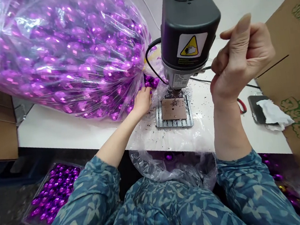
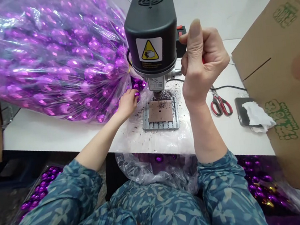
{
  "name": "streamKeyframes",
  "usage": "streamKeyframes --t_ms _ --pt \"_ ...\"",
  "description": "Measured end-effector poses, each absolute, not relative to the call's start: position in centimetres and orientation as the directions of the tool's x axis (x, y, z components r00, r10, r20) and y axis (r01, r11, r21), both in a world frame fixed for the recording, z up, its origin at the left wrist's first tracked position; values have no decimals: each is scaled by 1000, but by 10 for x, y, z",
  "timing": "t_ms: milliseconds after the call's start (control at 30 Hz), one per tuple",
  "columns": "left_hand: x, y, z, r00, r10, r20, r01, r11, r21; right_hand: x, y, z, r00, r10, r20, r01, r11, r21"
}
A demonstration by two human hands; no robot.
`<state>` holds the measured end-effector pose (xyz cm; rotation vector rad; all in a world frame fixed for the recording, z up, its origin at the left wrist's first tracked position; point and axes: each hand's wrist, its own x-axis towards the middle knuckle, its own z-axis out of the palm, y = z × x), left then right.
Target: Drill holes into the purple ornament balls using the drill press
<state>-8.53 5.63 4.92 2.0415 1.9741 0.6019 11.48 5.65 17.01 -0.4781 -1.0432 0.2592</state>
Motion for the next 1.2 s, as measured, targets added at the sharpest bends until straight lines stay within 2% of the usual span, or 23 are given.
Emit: streamKeyframes --t_ms 67,133,200,300,400,467,567,667,767,900,1067,1200 --pt "-77 77 47 -35 999 41 961 23 275 115 56 169 481 424 768 20 870 -493" --pt "-69 86 43 -55 998 5 984 53 171 115 55 169 474 423 772 10 874 -486" --pt "-65 87 37 -60 998 18 990 58 127 115 54 169 473 422 773 16 874 -486" --pt "-69 86 27 -48 998 45 990 42 131 115 52 170 473 434 767 54 854 -517" --pt "-83 84 22 -32 996 81 965 10 262 115 51 170 468 441 766 57 850 -524" --pt "-95 79 21 -37 983 178 882 -51 468 115 51 170 453 446 772 51 852 -522" --pt "-110 64 23 -127 920 371 576 -236 782 114 52 170 464 427 777 50 862 -504" --pt "-114 42 27 -210 905 370 214 -327 920 112 54 169 495 391 776 29 885 -465" --pt "-109 24 29 -114 976 187 -66 -196 978 112 55 168 494 392 776 42 881 -471" --pt "-96 15 25 85 996 -18 -254 39 967 112 55 168 491 393 778 74 870 -487" --pt "-79 18 8 41 995 -86 -300 94 949 110 53 169 486 380 787 168 843 -511" --pt "-67 28 -14 -37 999 -15 -207 7 978 110 52 170 471 400 786 167 835 -525"
